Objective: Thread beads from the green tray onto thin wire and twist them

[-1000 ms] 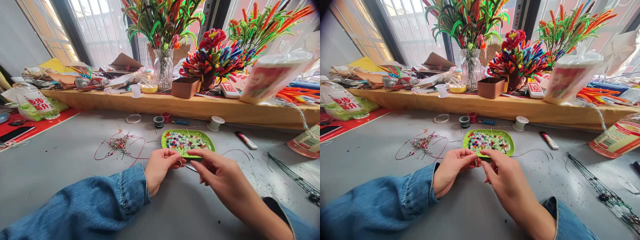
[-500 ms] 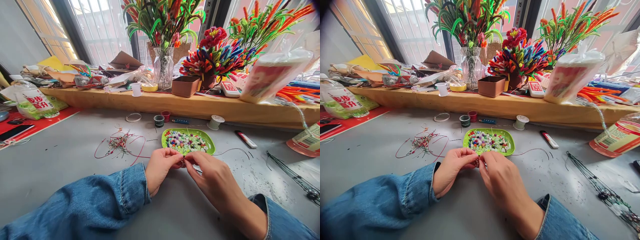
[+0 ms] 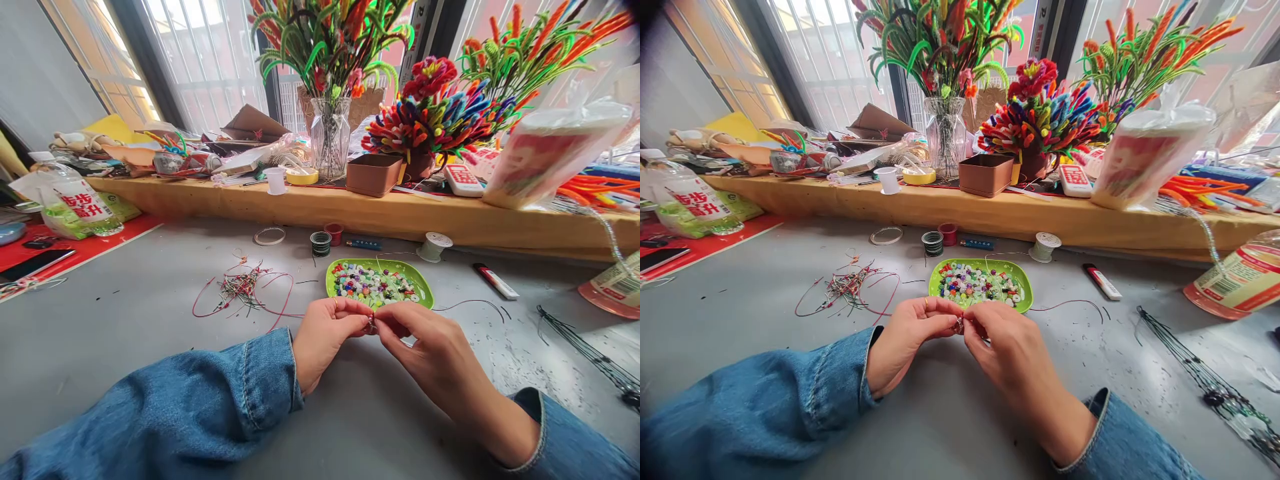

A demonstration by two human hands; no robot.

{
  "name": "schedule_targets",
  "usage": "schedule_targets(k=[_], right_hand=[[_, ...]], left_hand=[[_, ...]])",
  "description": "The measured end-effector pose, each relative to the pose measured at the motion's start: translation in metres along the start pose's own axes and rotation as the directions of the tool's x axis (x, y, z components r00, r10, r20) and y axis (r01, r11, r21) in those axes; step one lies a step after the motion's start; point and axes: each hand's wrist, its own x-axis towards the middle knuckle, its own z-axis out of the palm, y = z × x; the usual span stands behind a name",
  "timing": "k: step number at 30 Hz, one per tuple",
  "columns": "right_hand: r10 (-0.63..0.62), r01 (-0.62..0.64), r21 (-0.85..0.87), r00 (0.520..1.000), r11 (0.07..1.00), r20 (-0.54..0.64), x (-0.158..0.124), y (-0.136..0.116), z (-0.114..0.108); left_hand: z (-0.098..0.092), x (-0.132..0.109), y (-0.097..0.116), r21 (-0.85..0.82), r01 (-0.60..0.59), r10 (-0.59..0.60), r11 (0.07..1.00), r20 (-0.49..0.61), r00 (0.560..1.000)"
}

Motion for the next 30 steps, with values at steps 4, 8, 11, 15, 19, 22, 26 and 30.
schedule_targets(k=[4, 8, 11, 15, 19, 22, 26, 30], right_hand=[[0.064, -0.066, 0.046, 0.997, 0.997, 0.047, 0.0002, 0.0017, -0.0004], [0.105, -0.113, 0.096, 0.991, 0.989, 0.084, 0.0018, 0.0021, -0.0005], [0.131, -0.145, 0.132, 0.985, 0.981, 0.109, 0.0029, 0.0013, -0.0018], [0.156, -0.185, 0.207, 0.977, 0.961, 0.148, 0.0037, 0.0012, -0.0035], [0.199, -0.239, 0.253, 0.964, 0.937, 0.177, 0.0048, 0.0023, -0.0035], [0.237, -0.279, 0.275, 0.955, 0.920, 0.175, 0.0047, 0.0021, -0.0038], [0.269, -0.301, 0.285, 0.952, 0.910, 0.145, 0.0034, 0.0007, -0.0044], [0.286, -0.307, 0.257, 0.951, 0.916, 0.118, 0.0036, 0.0004, -0.0042]], left_hand=[[-0.0001, 0.0004, -0.0008, -0.019, 0.009, -0.009, 1.000, -0.013, 1.000], [-0.0002, 0.0012, -0.0022, -0.021, 0.000, -0.001, 1.000, -0.018, 1.000], [0.0001, 0.0018, -0.0020, 0.004, -0.022, 0.022, 1.000, -0.042, 0.999], [-0.0003, 0.0025, -0.0023, 0.053, -0.034, 0.037, 0.998, -0.055, 0.998], [-0.0020, 0.0024, -0.0035, 0.093, -0.049, 0.050, 0.994, -0.009, 0.999], [-0.0027, 0.0022, -0.0034, 0.120, -0.061, 0.061, 0.991, 0.008, 0.998], [-0.0022, 0.0022, -0.0030, 0.114, -0.056, 0.057, 0.992, -0.005, 0.998], [-0.0020, 0.0020, -0.0038, 0.112, -0.064, 0.066, 0.992, -0.006, 0.998]])
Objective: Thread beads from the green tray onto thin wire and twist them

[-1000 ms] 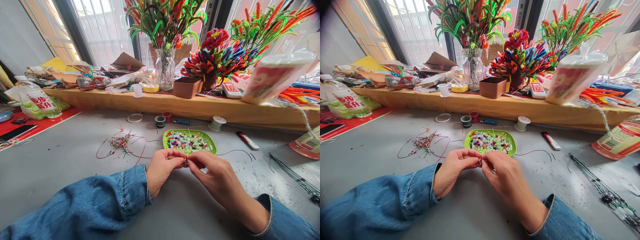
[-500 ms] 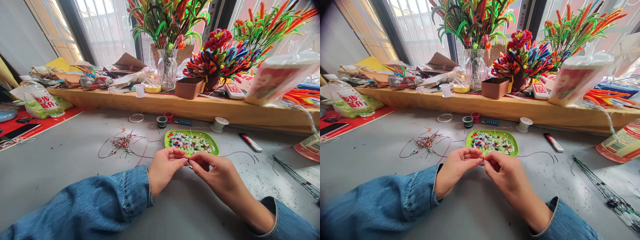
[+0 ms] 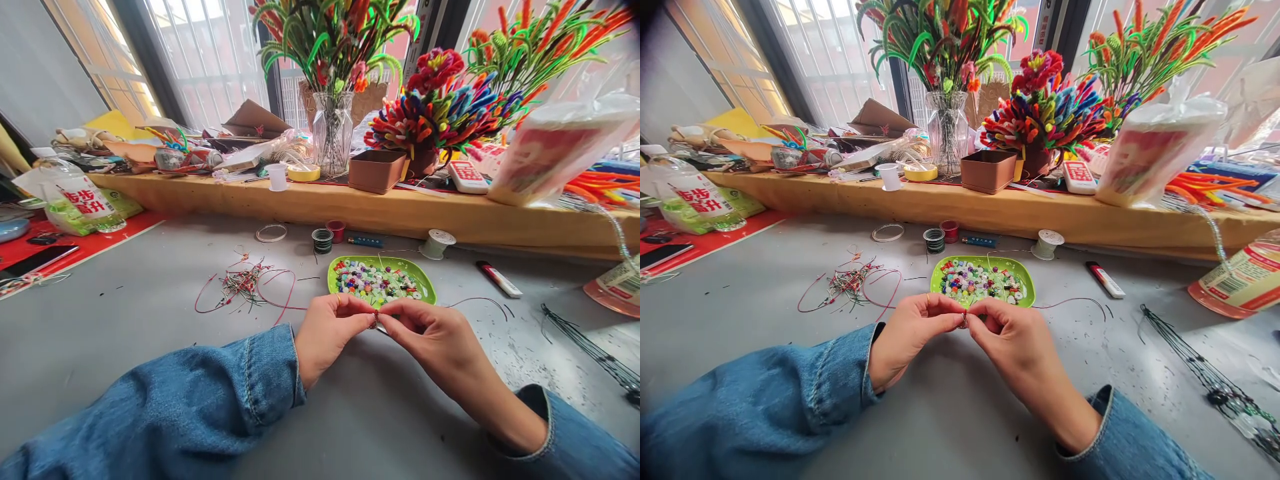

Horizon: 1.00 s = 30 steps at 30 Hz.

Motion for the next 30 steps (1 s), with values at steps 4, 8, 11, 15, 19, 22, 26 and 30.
schedule_targets(k=[4, 8, 11, 15, 19, 22, 26, 30], right_hand=[[0.016, -0.016, 0.003, 1.000, 1.000, -0.022, 0.000, 0.000, 0.002], [0.033, -0.032, 0.011, 0.999, 0.999, -0.029, -0.002, 0.001, 0.003], [0.011, -0.011, 0.022, 1.000, 1.000, -0.001, -0.001, 0.002, 0.000], [-0.081, 0.082, 0.010, 0.993, 0.997, -0.082, 0.003, 0.002, -0.011], [0.137, -0.122, 0.140, 0.986, 0.983, -0.097, 0.004, -0.003, -0.017], [0.265, -0.336, 0.371, 0.936, 0.866, 0.230, 0.002, -0.009, -0.016], [0.225, -0.401, 0.498, 0.899, 0.769, 0.377, 0.004, -0.013, -0.012], [0.190, -0.269, 0.350, 0.951, 0.897, 0.244, 0.004, -0.010, -0.011]], left_hand=[[0.000, 0.000, -0.001, 0.002, -0.007, 0.007, 1.000, -0.006, 1.000], [0.001, 0.001, 0.000, 0.024, -0.016, 0.016, 1.000, -0.015, 1.000], [0.000, 0.001, -0.001, 0.024, -0.026, 0.027, 0.999, -0.018, 0.999], [-0.002, 0.002, -0.002, 0.025, -0.035, 0.037, 0.999, -0.042, 0.998], [-0.003, 0.002, -0.002, 0.069, -0.046, 0.050, 0.997, -0.062, 0.997], [-0.002, 0.000, -0.001, 0.069, -0.061, 0.064, 0.996, -0.050, 0.997], [0.000, 0.000, -0.001, 0.060, -0.074, 0.077, 0.995, -0.040, 0.996], [0.000, 0.000, -0.002, 0.059, -0.046, 0.048, 0.997, -0.029, 0.998]])
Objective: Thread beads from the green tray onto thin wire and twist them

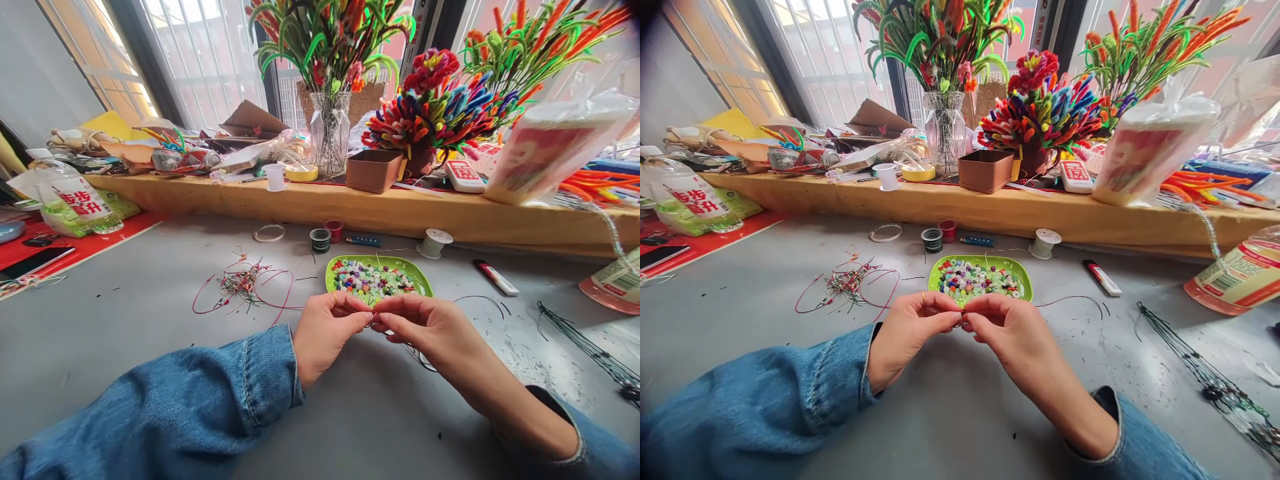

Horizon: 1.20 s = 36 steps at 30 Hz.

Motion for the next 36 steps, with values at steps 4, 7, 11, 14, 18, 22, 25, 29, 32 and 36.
schedule_targets(k=[4, 7, 11, 14, 18, 22, 25, 29, 32, 36], right_hand=[[-0.153, 0.127, -0.260, 0.985, 0.957, -0.080, -0.003, 0.002, 0.002], [-0.203, 0.168, -0.328, 0.976, 0.930, -0.075, -0.004, 0.003, 0.004], [-0.257, 0.216, -0.348, 0.964, 0.912, -0.075, -0.004, 0.004, 0.004], [-0.265, 0.224, -0.354, 0.962, 0.908, -0.069, -0.005, 0.004, 0.003], [-0.258, 0.221, -0.333, 0.963, 0.917, -0.071, -0.004, 0.002, 0.003], [-0.238, 0.198, -0.364, 0.969, 0.910, -0.066, -0.001, 0.004, 0.004], [-0.239, 0.200, -0.405, 0.970, 0.892, -0.048, 0.001, 0.007, 0.003], [-0.296, 0.258, -0.462, 0.955, 0.849, -0.010, 0.001, 0.012, -0.002], [-0.403, 0.334, -0.541, 0.915, 0.771, -0.008, -0.001, 0.014, -0.005], [-0.495, 0.387, -0.626, 0.869, 0.677, 0.003, -0.002, 0.018, -0.007]], left_hand=[[0.000, 0.000, 0.001, 0.000, 0.001, -0.001, 1.000, -0.011, 1.000], [0.000, -0.001, 0.002, -0.029, 0.005, -0.006, 1.000, -0.012, 1.000], [0.000, -0.001, 0.003, -0.042, -0.009, 0.008, 0.999, -0.010, 1.000], [0.001, -0.001, 0.004, -0.031, -0.019, 0.019, 0.999, -0.014, 1.000], [0.001, -0.002, 0.006, -0.018, -0.027, 0.027, 0.999, -0.008, 1.000], [0.002, -0.003, 0.006, -0.022, -0.037, 0.037, 0.999, -0.009, 0.999], [0.001, -0.003, 0.005, -0.013, -0.036, 0.036, 0.999, -0.005, 0.999], [-0.001, -0.003, 0.005, -0.025, -0.019, 0.020, 1.000, 0.023, 1.000], [-0.002, -0.002, 0.006, -0.059, 0.032, -0.028, 0.998, 0.063, 0.998], [-0.002, -0.002, 0.008, -0.094, 0.105, -0.094, 0.990, 0.113, 0.989]])
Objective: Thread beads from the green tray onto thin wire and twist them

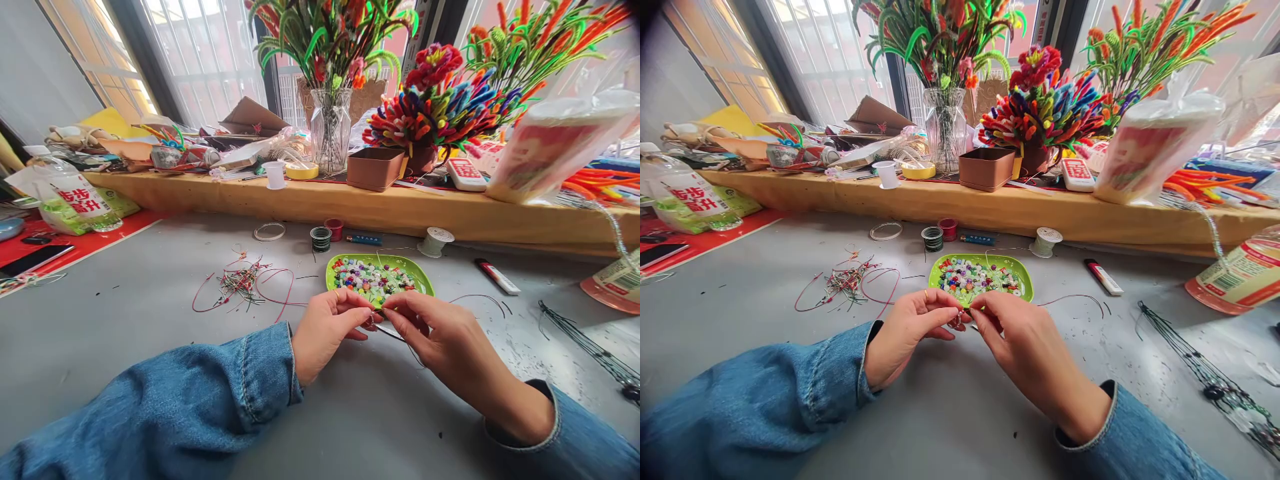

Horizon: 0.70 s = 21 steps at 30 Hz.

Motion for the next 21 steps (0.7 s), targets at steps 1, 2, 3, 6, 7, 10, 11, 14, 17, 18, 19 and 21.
schedule_targets(k=[1, 2, 3, 6, 7, 10, 11, 14, 17, 18, 19, 21], right_hand=[[-0.011, 0.011, -0.020, 1.000, 1.000, -0.006, -0.0004, 0.0003, 0.0005], [-0.022, 0.022, -0.037, 1.000, 0.999, -0.006, -0.0007, 0.0005, 0.0010], [-0.035, 0.034, -0.050, 0.999, 0.998, -0.004, -0.0010, 0.0005, 0.0017], [-0.066, 0.067, -0.080, 0.998, 0.995, 0.007, -0.0012, 0.0004, 0.0035], [-0.074, 0.075, -0.090, 0.997, 0.993, 0.009, -0.0013, 0.0003, 0.0041], [-0.096, 0.096, -0.108, 0.995, 0.989, 0.004, -0.0017, -0.0003, 0.0054], [-0.101, 0.102, -0.107, 0.995, 0.989, 0.010, -0.0019, -0.0006, 0.0057], [-0.120, 0.124, -0.104, 0.992, 0.987, 0.048, -0.0024, -0.0014, 0.0063], [-0.154, 0.159, -0.136, 0.987, 0.978, 0.050, -0.0024, -0.0008, 0.0069], [-0.170, 0.175, -0.148, 0.985, 0.973, 0.042, -0.0023, -0.0002, 0.0072], [-0.186, 0.189, -0.160, 0.982, 0.969, 0.036, -0.0024, 0.0006, 0.0076], [-0.216, 0.218, -0.183, 0.976, 0.959, 0.032, -0.0025, 0.0023, 0.0083]], left_hand=[[0.0001, -0.0001, 0.0004, -0.007, 0.013, -0.013, 1.000, 0.009, 1.000], [0.0003, -0.0001, 0.0008, -0.013, 0.025, -0.025, 1.000, 0.017, 1.000], [0.0005, -0.0002, 0.0010, -0.019, 0.036, -0.036, 0.999, 0.025, 0.999], [0.0010, 0.0002, 0.0009, -0.027, 0.070, -0.068, 0.997, 0.043, 0.997], [0.0011, 0.0004, 0.0005, -0.031, 0.077, -0.076, 0.996, 0.043, 0.996], [0.0008, 0.0009, -0.0012, -0.054, 0.090, -0.087, 0.995, 0.047, 0.995], [0.0006, 0.0011, -0.0020, -0.065, 0.092, -0.089, 0.994, 0.052, 0.995], [0.0000, 0.0016, -0.0038, -0.095, 0.103, -0.096, 0.990, 0.071, 0.993], [-0.0003, 0.0026, -0.0044, -0.116, 0.113, -0.104, 0.987, 0.080, 0.991], [-0.0003, 0.0030, -0.0044, -0.119, 0.118, -0.108, 0.986, 0.083, 0.991], [-0.0003, 0.0033, -0.0042, -0.122, 0.125, -0.115, 0.985, 0.086, 0.990], [-0.0002, 0.0037, -0.0035, -0.128, 0.145, -0.133, 0.981, 0.097, 0.986]])
